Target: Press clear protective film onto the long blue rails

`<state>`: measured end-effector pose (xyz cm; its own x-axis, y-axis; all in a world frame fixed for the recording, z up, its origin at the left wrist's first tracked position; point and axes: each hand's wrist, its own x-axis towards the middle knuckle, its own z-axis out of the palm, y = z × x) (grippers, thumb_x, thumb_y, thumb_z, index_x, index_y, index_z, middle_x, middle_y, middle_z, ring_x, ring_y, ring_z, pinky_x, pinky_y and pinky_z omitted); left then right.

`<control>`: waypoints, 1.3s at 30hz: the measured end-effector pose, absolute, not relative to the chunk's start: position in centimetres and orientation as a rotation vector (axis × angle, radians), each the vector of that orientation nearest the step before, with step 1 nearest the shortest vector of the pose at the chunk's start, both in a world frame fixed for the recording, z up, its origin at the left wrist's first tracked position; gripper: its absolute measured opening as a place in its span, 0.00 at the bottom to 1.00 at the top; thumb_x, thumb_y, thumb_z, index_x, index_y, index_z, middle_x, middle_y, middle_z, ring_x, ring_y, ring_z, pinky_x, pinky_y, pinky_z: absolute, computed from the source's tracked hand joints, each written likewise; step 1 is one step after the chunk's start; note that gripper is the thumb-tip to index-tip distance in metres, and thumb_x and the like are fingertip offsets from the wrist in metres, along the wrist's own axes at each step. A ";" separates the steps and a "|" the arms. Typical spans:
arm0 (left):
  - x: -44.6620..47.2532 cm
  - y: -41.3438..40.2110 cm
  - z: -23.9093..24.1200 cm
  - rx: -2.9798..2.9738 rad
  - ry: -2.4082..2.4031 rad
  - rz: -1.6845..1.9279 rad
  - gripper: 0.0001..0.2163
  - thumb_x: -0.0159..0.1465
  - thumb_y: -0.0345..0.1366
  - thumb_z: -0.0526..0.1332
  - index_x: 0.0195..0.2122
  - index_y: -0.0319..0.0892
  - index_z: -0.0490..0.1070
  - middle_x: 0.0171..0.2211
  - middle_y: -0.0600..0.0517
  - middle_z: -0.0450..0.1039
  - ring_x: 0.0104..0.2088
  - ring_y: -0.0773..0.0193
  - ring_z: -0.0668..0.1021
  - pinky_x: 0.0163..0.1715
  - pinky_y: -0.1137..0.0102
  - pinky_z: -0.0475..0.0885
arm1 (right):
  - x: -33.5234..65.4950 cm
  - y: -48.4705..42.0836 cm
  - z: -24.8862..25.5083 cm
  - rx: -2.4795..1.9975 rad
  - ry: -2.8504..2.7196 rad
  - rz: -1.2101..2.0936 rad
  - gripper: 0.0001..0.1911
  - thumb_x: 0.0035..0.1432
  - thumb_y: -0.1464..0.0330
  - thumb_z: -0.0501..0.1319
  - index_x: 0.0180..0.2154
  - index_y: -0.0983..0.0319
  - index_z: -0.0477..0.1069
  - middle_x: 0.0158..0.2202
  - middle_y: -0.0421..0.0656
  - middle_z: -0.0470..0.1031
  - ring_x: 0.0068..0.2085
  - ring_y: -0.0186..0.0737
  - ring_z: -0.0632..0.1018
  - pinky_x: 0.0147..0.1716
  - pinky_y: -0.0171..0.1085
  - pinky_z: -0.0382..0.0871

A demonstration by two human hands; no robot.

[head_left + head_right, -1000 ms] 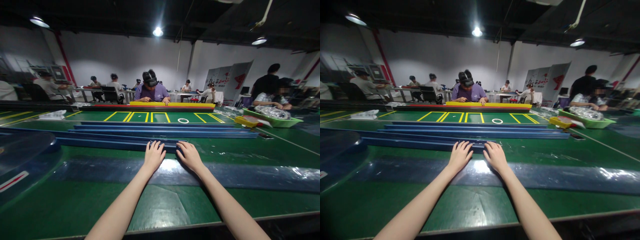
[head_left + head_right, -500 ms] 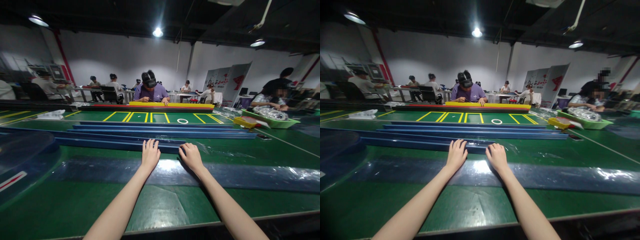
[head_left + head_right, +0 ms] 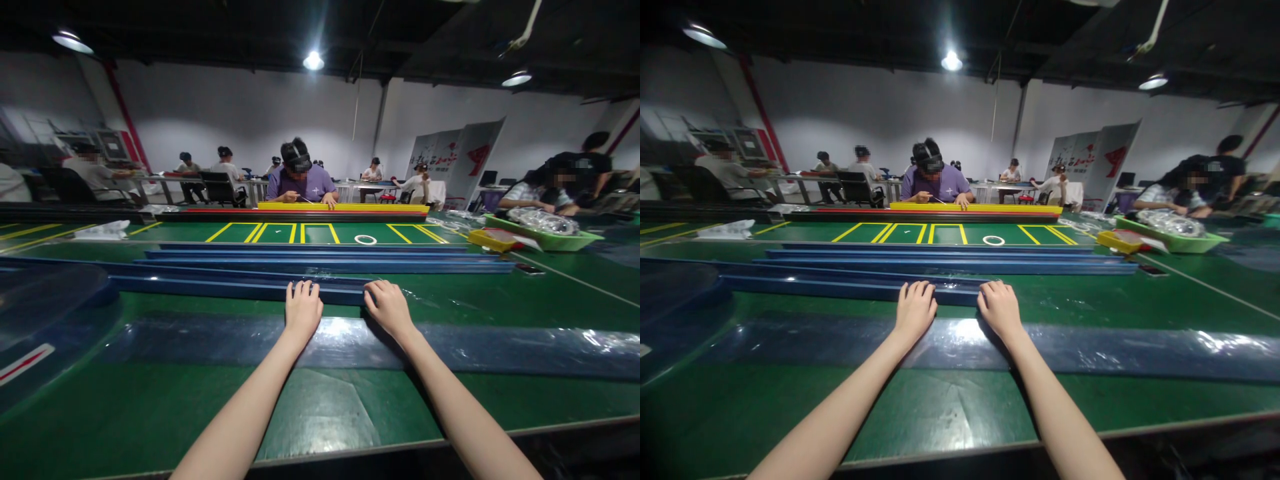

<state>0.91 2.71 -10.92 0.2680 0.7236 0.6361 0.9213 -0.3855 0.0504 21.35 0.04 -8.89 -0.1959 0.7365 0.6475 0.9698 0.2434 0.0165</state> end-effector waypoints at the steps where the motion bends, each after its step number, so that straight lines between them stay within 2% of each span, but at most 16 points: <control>1: 0.9 2.7 -10.9 -2.168 -1.546 -0.835 0.13 0.59 0.31 0.52 0.44 0.41 0.69 0.47 0.44 0.70 0.49 0.53 0.69 0.53 0.53 0.58 | 21.5 0.1 -8.9 -1.598 -1.960 -0.622 0.11 0.59 0.69 0.50 0.32 0.61 0.71 0.34 0.45 0.75 0.37 0.40 0.71 0.37 0.38 0.57; 4: 0.9 2.7 -10.9 -2.089 -1.633 -0.827 0.13 0.58 0.31 0.52 0.44 0.39 0.68 0.48 0.42 0.69 0.49 0.52 0.69 0.53 0.52 0.58 | 21.8 0.1 -8.9 -1.686 -1.905 -0.671 0.12 0.59 0.68 0.50 0.28 0.61 0.70 0.30 0.44 0.74 0.34 0.40 0.71 0.36 0.38 0.56; 7: 0.8 2.6 -10.8 -2.104 -1.629 -0.830 0.14 0.58 0.31 0.52 0.45 0.37 0.67 0.50 0.41 0.67 0.51 0.51 0.67 0.54 0.52 0.56 | 21.6 0.0 -9.0 -1.681 -1.931 -0.629 0.12 0.59 0.68 0.50 0.28 0.62 0.70 0.30 0.44 0.74 0.35 0.40 0.72 0.37 0.38 0.56; 12: 0.8 2.8 -10.8 -2.261 -1.473 -0.823 0.17 0.59 0.30 0.53 0.50 0.39 0.65 0.50 0.42 0.66 0.53 0.54 0.66 0.56 0.55 0.55 | 20.6 -0.3 -9.1 -1.500 -2.095 -0.445 0.11 0.59 0.67 0.50 0.38 0.61 0.70 0.37 0.45 0.75 0.41 0.40 0.72 0.43 0.39 0.58; 15: 0.7 3.0 -11.0 -2.328 -1.396 -0.811 0.19 0.59 0.30 0.54 0.53 0.41 0.63 0.51 0.43 0.65 0.53 0.55 0.66 0.57 0.56 0.55 | 20.1 -0.5 -9.1 -1.351 -2.191 -0.351 0.15 0.60 0.66 0.51 0.46 0.62 0.67 0.44 0.46 0.74 0.46 0.40 0.71 0.46 0.39 0.58; 18: 0.5 3.1 -11.0 -2.379 -1.355 -0.759 0.20 0.58 0.29 0.55 0.53 0.44 0.64 0.51 0.44 0.64 0.53 0.55 0.65 0.56 0.57 0.56 | 20.0 -0.6 -9.0 -1.285 -2.254 -0.353 0.17 0.60 0.66 0.50 0.49 0.62 0.65 0.47 0.46 0.72 0.48 0.41 0.70 0.48 0.40 0.57; 22: 0.6 2.9 -10.9 -2.349 -1.404 -0.735 0.19 0.57 0.29 0.56 0.51 0.46 0.66 0.52 0.45 0.64 0.54 0.54 0.65 0.55 0.55 0.56 | 20.8 -0.4 -8.5 -1.397 -2.168 -0.449 0.14 0.61 0.65 0.49 0.44 0.62 0.69 0.44 0.46 0.74 0.45 0.41 0.71 0.46 0.40 0.56; 26: 0.7 2.8 -10.9 -2.250 -1.499 -0.774 0.15 0.58 0.30 0.55 0.47 0.43 0.68 0.51 0.43 0.65 0.54 0.53 0.64 0.56 0.54 0.55 | 21.8 -0.3 -8.1 -1.582 -1.991 -0.536 0.15 0.62 0.66 0.48 0.33 0.62 0.71 0.34 0.44 0.76 0.39 0.38 0.72 0.42 0.38 0.55; 29: 0.8 2.9 -11.1 -2.203 -1.548 -0.795 0.13 0.58 0.31 0.54 0.45 0.41 0.69 0.51 0.42 0.66 0.54 0.52 0.65 0.55 0.53 0.55 | 22.0 -0.2 -8.2 -1.659 -1.936 -0.584 0.16 0.62 0.66 0.48 0.29 0.62 0.71 0.31 0.44 0.76 0.36 0.38 0.72 0.40 0.37 0.55; 34: 0.8 3.0 -11.2 -2.205 -1.540 -0.816 0.15 0.59 0.31 0.54 0.47 0.39 0.68 0.51 0.42 0.65 0.54 0.52 0.65 0.55 0.53 0.55 | 21.6 -0.2 -8.5 -1.646 -2.007 -0.560 0.16 0.61 0.66 0.48 0.29 0.62 0.71 0.31 0.44 0.74 0.36 0.37 0.72 0.39 0.37 0.55; 39: 0.7 3.0 -11.1 -2.291 -1.420 -0.803 0.19 0.58 0.30 0.56 0.52 0.44 0.65 0.51 0.43 0.65 0.54 0.53 0.65 0.55 0.54 0.56 | 20.9 -0.3 -8.7 -1.538 -2.107 -0.455 0.13 0.61 0.66 0.49 0.36 0.62 0.71 0.35 0.45 0.74 0.40 0.38 0.72 0.42 0.37 0.57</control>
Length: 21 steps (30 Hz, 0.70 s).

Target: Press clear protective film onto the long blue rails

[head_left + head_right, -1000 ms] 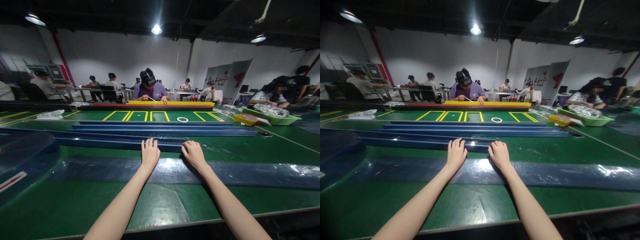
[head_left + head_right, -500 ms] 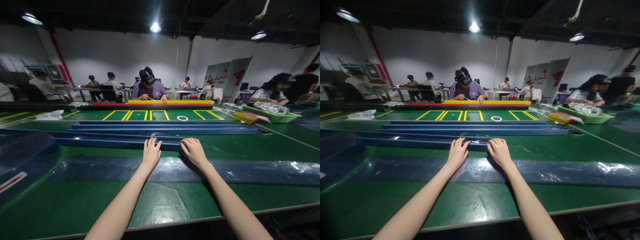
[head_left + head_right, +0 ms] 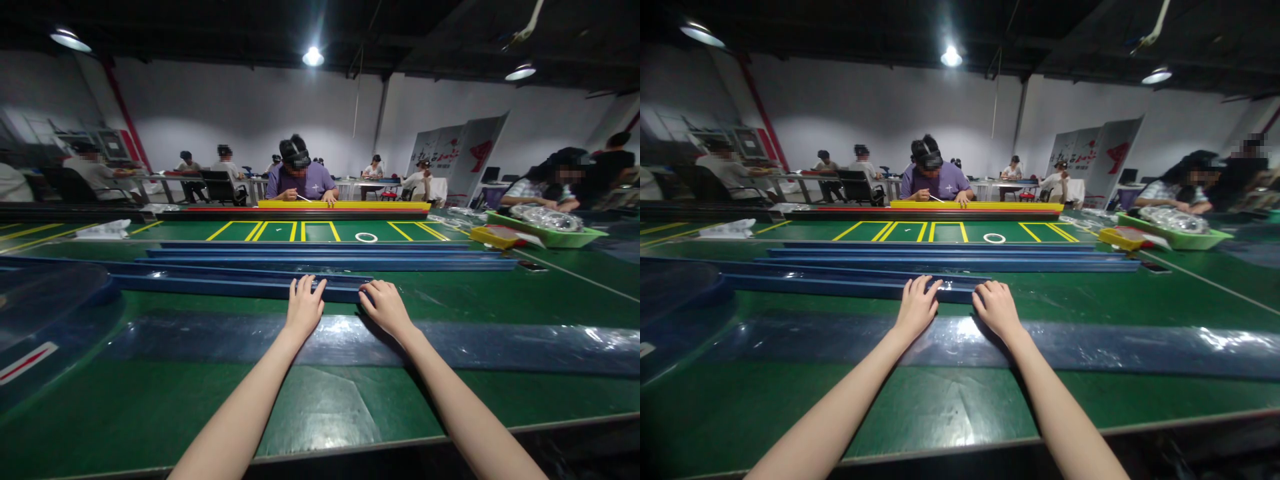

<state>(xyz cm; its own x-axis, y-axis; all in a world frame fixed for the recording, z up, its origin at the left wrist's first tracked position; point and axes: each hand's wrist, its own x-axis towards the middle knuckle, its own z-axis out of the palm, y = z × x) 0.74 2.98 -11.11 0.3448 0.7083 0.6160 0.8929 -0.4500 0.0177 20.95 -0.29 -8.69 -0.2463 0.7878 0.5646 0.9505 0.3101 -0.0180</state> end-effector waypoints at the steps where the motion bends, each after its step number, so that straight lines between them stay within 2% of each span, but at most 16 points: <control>1: 0.7 3.0 -11.1 -2.314 -1.391 -0.790 0.20 0.58 0.30 0.56 0.52 0.45 0.64 0.52 0.44 0.64 0.54 0.54 0.64 0.55 0.54 0.56 | 20.8 -0.3 -8.7 -1.503 -2.131 -0.423 0.13 0.60 0.65 0.50 0.38 0.62 0.70 0.37 0.45 0.74 0.41 0.39 0.72 0.42 0.37 0.58; 7: 0.6 3.0 -11.1 -2.356 -1.361 -0.739 0.19 0.58 0.30 0.56 0.51 0.47 0.65 0.51 0.45 0.65 0.53 0.55 0.65 0.55 0.55 0.56 | 20.4 -0.5 -8.9 -1.340 -2.238 -0.371 0.15 0.60 0.66 0.50 0.46 0.62 0.67 0.46 0.46 0.72 0.47 0.40 0.71 0.47 0.39 0.58; 10: 0.6 2.9 -11.0 -2.296 -1.425 -0.761 0.17 0.58 0.30 0.55 0.49 0.45 0.67 0.50 0.45 0.66 0.53 0.54 0.65 0.55 0.54 0.56 | 20.9 -0.4 -8.6 -1.449 -2.160 -0.454 0.14 0.60 0.67 0.49 0.43 0.62 0.68 0.43 0.46 0.74 0.44 0.40 0.72 0.45 0.38 0.57; 15: 0.8 2.9 -11.1 -2.216 -1.526 -0.801 0.13 0.59 0.30 0.53 0.45 0.40 0.68 0.49 0.43 0.68 0.52 0.53 0.66 0.54 0.52 0.57 | 21.8 -0.3 -8.2 -1.681 -1.978 -0.578 0.14 0.61 0.67 0.48 0.31 0.61 0.71 0.29 0.44 0.74 0.34 0.38 0.72 0.37 0.36 0.55; 21: 0.8 3.0 -11.2 -2.270 -1.469 -0.824 0.16 0.59 0.30 0.54 0.49 0.40 0.66 0.49 0.43 0.67 0.52 0.53 0.66 0.55 0.53 0.57 | 21.4 -0.3 -8.4 -1.670 -2.012 -0.602 0.15 0.61 0.67 0.47 0.29 0.61 0.70 0.29 0.43 0.73 0.33 0.37 0.70 0.34 0.35 0.53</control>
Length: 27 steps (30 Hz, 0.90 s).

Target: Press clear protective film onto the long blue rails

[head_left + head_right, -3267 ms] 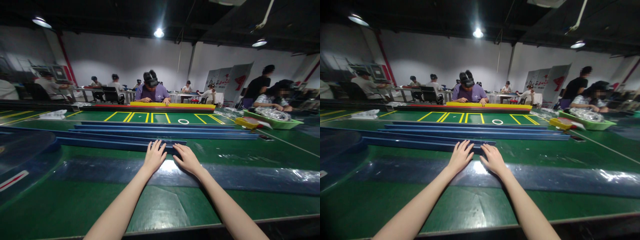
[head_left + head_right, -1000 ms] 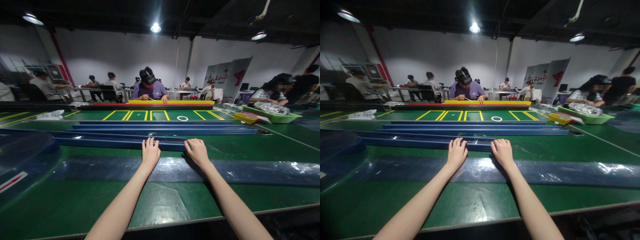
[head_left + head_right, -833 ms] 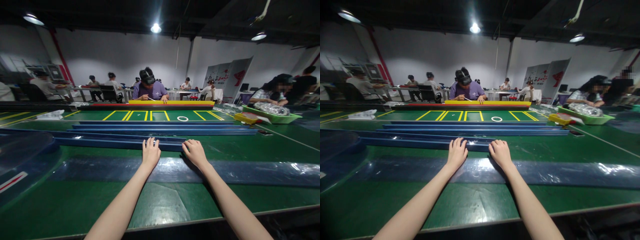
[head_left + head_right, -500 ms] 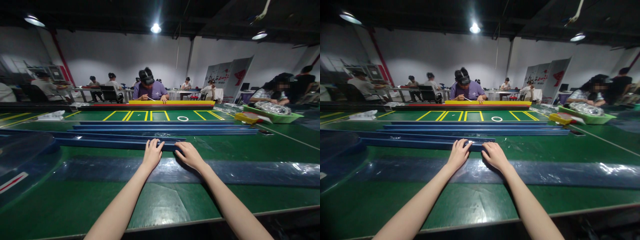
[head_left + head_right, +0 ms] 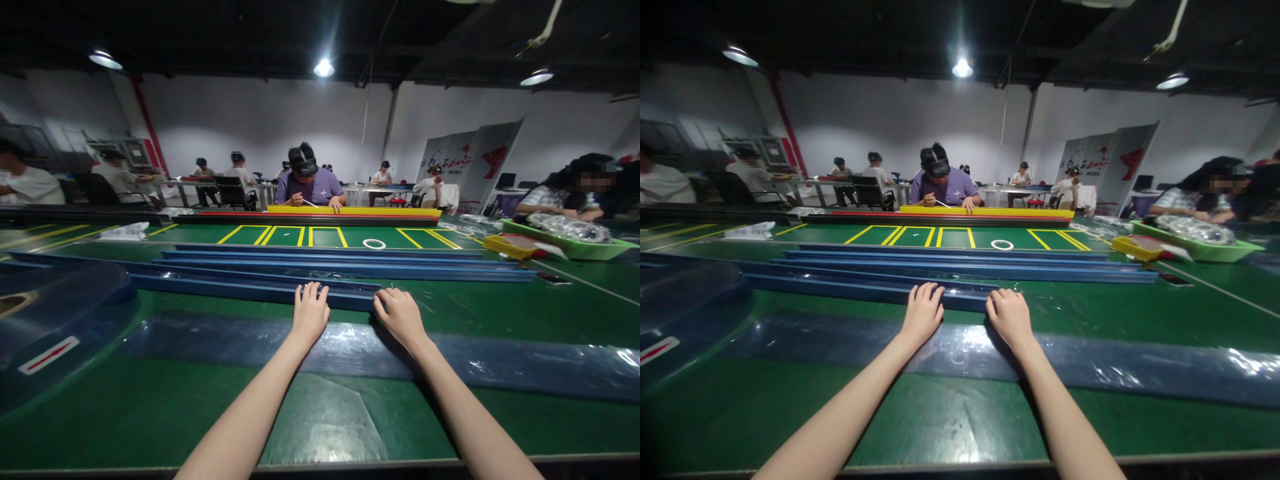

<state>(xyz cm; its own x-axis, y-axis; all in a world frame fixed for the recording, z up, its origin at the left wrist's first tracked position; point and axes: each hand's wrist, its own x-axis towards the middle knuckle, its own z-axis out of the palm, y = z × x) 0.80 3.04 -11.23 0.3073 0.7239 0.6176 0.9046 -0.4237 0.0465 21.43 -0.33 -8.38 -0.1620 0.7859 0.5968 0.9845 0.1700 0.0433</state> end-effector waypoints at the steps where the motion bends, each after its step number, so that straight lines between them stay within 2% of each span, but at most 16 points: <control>1: 0.8 3.0 -11.2 -2.289 -1.451 -0.819 0.17 0.58 0.30 0.55 0.50 0.41 0.66 0.50 0.43 0.66 0.52 0.54 0.66 0.55 0.54 0.57 | 21.3 -0.3 -8.5 -1.659 -2.023 -0.600 0.15 0.61 0.67 0.47 0.29 0.62 0.70 0.29 0.44 0.73 0.34 0.37 0.70 0.34 0.35 0.53; 14: 0.5 3.0 -11.2 -2.463 -1.260 -0.698 0.26 0.57 0.23 0.54 0.56 0.48 0.59 0.52 0.45 0.63 0.54 0.59 0.65 0.55 0.57 0.57 | 20.5 -0.5 -8.6 -1.415 -2.184 -0.417 0.13 0.61 0.68 0.47 0.36 0.61 0.70 0.35 0.45 0.74 0.38 0.39 0.72 0.38 0.36 0.61; 21: 0.6 2.9 -11.1 -2.413 -1.310 -0.720 0.21 0.58 0.27 0.55 0.53 0.47 0.63 0.51 0.46 0.65 0.53 0.58 0.65 0.55 0.56 0.56 | 20.2 -0.5 -8.6 -1.403 -2.202 -0.446 0.14 0.62 0.67 0.47 0.37 0.61 0.70 0.37 0.45 0.75 0.39 0.39 0.72 0.38 0.35 0.60; 27: 0.8 2.8 -11.0 -2.276 -1.467 -0.760 0.16 0.58 0.30 0.55 0.47 0.44 0.67 0.49 0.45 0.67 0.51 0.55 0.67 0.55 0.53 0.55 | 21.1 -0.4 -8.3 -1.674 -2.003 -0.630 0.16 0.62 0.65 0.47 0.30 0.61 0.71 0.29 0.44 0.74 0.32 0.39 0.72 0.32 0.36 0.56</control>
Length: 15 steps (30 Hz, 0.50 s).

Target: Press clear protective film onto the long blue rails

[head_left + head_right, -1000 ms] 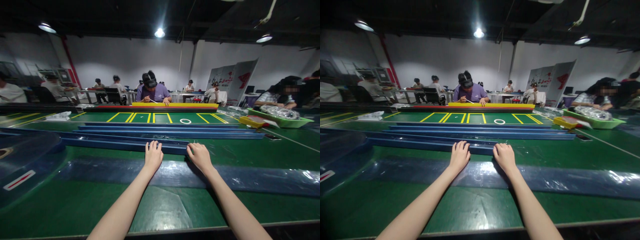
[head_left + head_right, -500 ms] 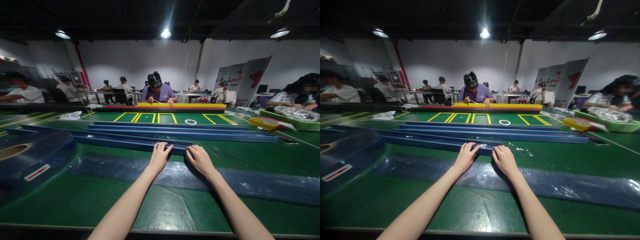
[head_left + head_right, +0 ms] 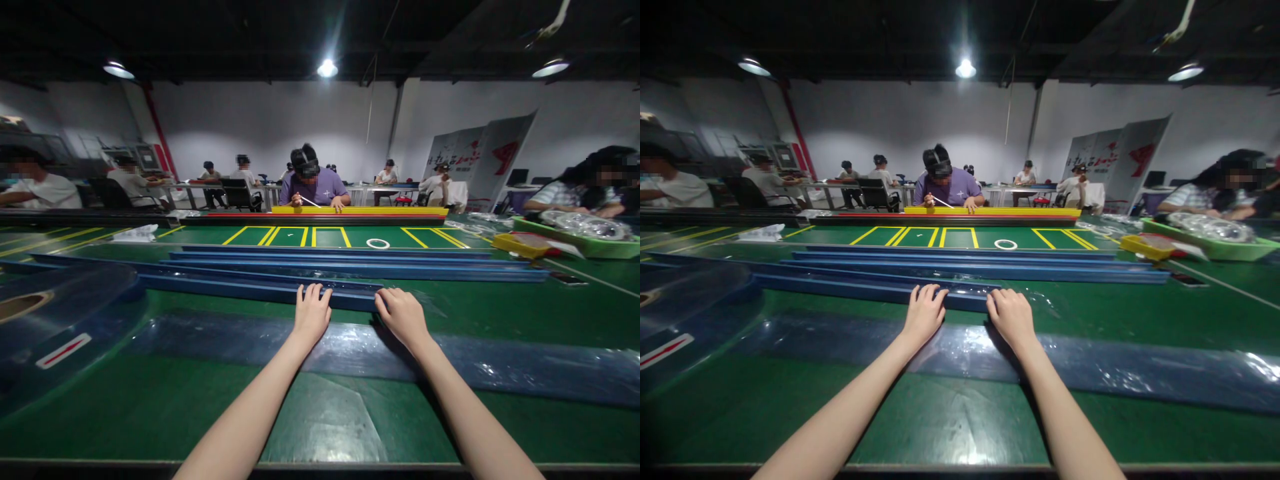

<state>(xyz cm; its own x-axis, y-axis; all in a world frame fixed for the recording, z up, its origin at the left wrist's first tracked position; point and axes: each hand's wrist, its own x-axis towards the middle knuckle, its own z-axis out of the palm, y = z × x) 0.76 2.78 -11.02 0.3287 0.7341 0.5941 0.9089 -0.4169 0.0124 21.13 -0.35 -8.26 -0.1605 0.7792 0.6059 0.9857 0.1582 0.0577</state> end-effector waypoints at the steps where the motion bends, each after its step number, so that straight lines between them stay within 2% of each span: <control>1: 0.8 2.8 -11.0 -2.257 -1.481 -0.772 0.15 0.58 0.30 0.55 0.46 0.43 0.68 0.48 0.45 0.68 0.51 0.55 0.67 0.55 0.53 0.55 | 21.2 -0.4 -8.2 -1.690 -1.995 -0.644 0.17 0.62 0.65 0.47 0.29 0.61 0.71 0.27 0.44 0.73 0.31 0.39 0.71 0.32 0.36 0.55; 4: 0.9 2.8 -11.0 -2.244 -1.488 -0.802 0.14 0.58 0.30 0.54 0.45 0.41 0.68 0.48 0.44 0.68 0.52 0.54 0.67 0.55 0.54 0.55 | 21.2 -0.4 -8.3 -1.626 -2.064 -0.642 0.17 0.62 0.65 0.46 0.29 0.61 0.70 0.28 0.45 0.72 0.32 0.39 0.71 0.33 0.36 0.56; 7: 0.9 2.9 -11.0 -2.277 -1.467 -0.809 0.16 0.59 0.30 0.53 0.49 0.40 0.66 0.49 0.44 0.67 0.52 0.55 0.66 0.56 0.55 0.55 | 20.9 -0.5 -8.4 -1.508 -2.177 -0.576 0.15 0.62 0.65 0.47 0.33 0.61 0.71 0.31 0.45 0.73 0.36 0.39 0.71 0.35 0.36 0.58; 10: 0.8 2.9 -11.0 -2.349 -1.390 -0.784 0.19 0.59 0.30 0.54 0.52 0.42 0.63 0.51 0.45 0.65 0.54 0.56 0.65 0.56 0.55 0.55 | 20.5 -0.5 -8.6 -1.412 -2.240 -0.484 0.14 0.61 0.65 0.48 0.38 0.61 0.70 0.37 0.46 0.74 0.40 0.40 0.72 0.38 0.37 0.60; 15: 0.7 2.7 -10.9 -2.432 -1.298 -0.755 0.19 0.58 0.29 0.55 0.52 0.45 0.63 0.51 0.46 0.65 0.53 0.58 0.65 0.56 0.56 0.55 | 20.5 -0.5 -8.7 -1.357 -2.250 -0.450 0.13 0.60 0.66 0.49 0.42 0.61 0.69 0.41 0.46 0.74 0.43 0.40 0.72 0.41 0.38 0.61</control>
<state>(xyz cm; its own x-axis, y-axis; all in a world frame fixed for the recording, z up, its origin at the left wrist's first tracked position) 0.75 2.75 -10.87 0.4590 0.6836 0.5674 0.8313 -0.5558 -0.0030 20.47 -0.49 -8.69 -0.3994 0.7340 0.5493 0.8889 0.4567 0.0359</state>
